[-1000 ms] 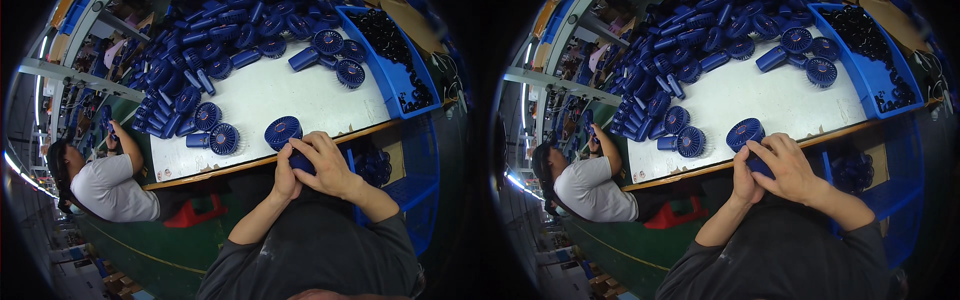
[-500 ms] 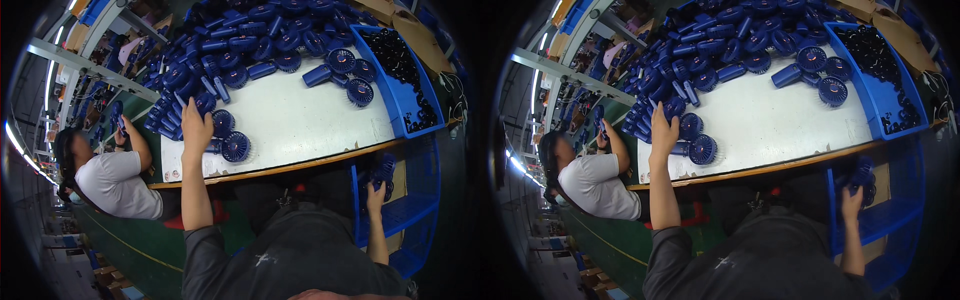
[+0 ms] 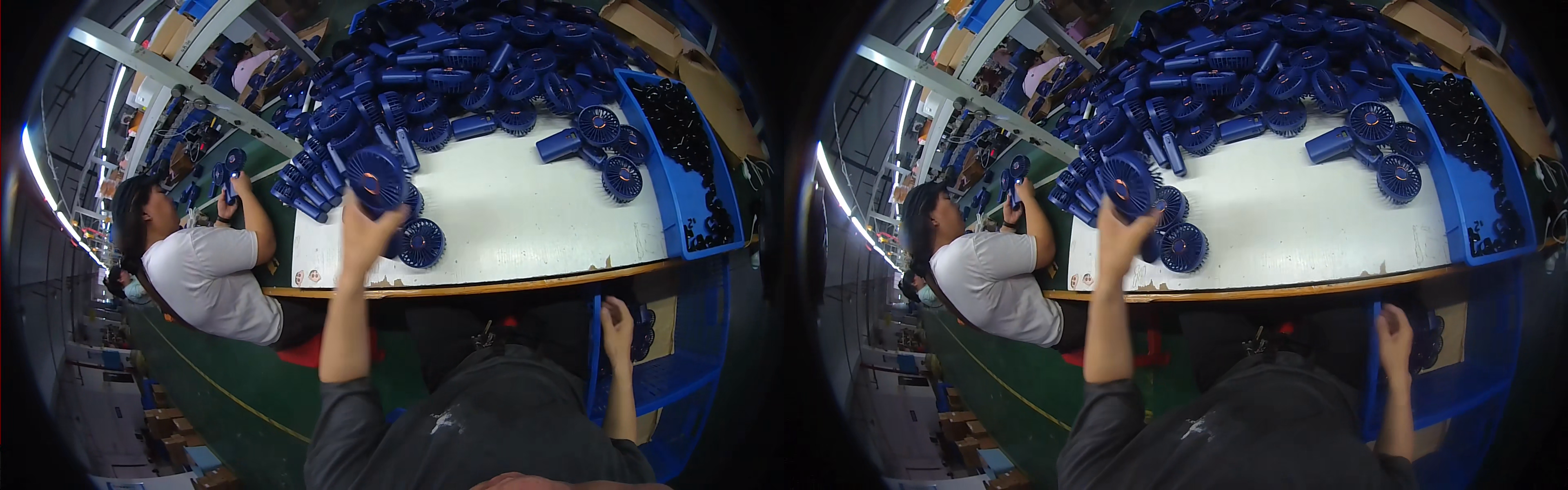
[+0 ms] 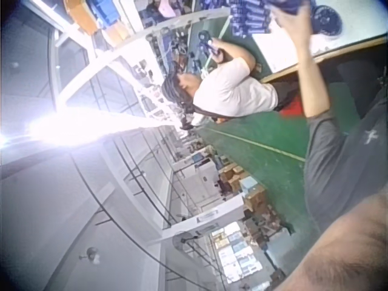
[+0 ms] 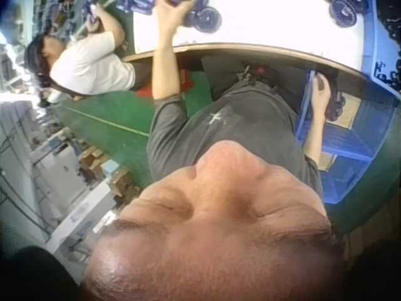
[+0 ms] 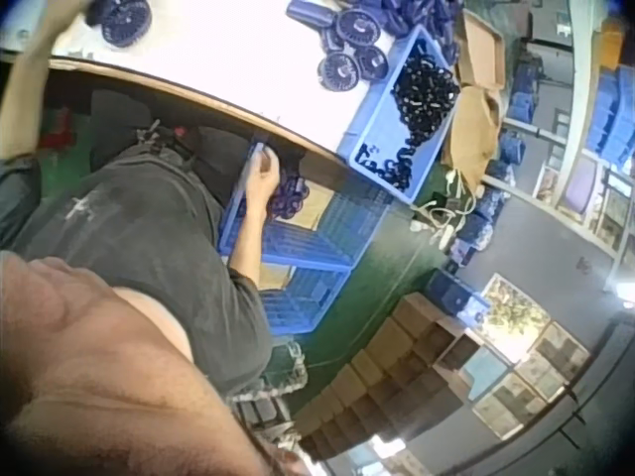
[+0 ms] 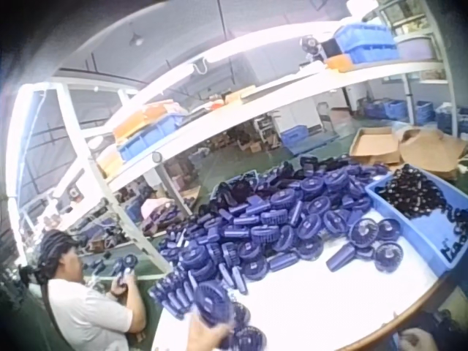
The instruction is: The worker is assembling small blue handheld fans by attaching plastic components at a factory workstation.
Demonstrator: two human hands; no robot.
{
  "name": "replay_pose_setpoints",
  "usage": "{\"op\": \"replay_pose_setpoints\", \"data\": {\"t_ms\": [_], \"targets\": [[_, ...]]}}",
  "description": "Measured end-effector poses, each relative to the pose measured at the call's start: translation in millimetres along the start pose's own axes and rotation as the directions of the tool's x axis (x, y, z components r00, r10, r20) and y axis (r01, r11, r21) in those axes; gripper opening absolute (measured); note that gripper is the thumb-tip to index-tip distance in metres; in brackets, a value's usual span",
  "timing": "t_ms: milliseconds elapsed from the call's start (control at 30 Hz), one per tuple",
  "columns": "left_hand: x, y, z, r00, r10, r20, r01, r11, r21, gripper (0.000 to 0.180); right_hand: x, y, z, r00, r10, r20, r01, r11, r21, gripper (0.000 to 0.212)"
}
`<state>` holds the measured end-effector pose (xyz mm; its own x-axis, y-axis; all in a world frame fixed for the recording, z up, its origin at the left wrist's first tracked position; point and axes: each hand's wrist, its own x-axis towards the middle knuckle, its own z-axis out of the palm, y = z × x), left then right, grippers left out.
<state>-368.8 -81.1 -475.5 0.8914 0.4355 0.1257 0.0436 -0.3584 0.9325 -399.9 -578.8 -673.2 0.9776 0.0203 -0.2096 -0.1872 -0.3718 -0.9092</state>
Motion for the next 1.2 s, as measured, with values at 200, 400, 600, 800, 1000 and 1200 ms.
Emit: {"op": "replay_pose_setpoints", "data": {"t_ms": [200,400,600,800,1000,1200], "targets": [[-123,9,144,0.966,0.028,0.258,0.208,0.513,-0.833,0.089,-27,-153,93,0.865,-0.3,0.403,0.079,0.873,0.481,0.061],[-110,8,162,0.976,0.022,0.219,0.123,0.769,-0.628,0.059,-31,-178,108,0.838,-0.467,0.282,0.444,0.884,0.143,0.042],[-119,2,176,0.599,0.112,0.793,0.764,0.219,-0.607,0.091,2,-219,67,0.654,-0.545,0.524,0.718,0.666,-0.203,0.039],[-128,11,179,0.599,0.066,0.798,0.738,0.343,-0.582,0.049,100,-257,-85,0.883,-0.122,0.452,0.378,0.757,-0.534,0.027],[-127,-6,150,0.681,0.231,0.695,0.632,0.293,-0.717,0.029,259,-137,-208,0.952,-0.165,-0.258,-0.181,0.377,-0.908,0.023],[-125,-10,147,0.704,0.141,0.697,0.618,0.363,-0.698,0.025,253,-120,-223,0.92,-0.177,-0.349,-0.285,0.31,-0.907,0.021]]}}
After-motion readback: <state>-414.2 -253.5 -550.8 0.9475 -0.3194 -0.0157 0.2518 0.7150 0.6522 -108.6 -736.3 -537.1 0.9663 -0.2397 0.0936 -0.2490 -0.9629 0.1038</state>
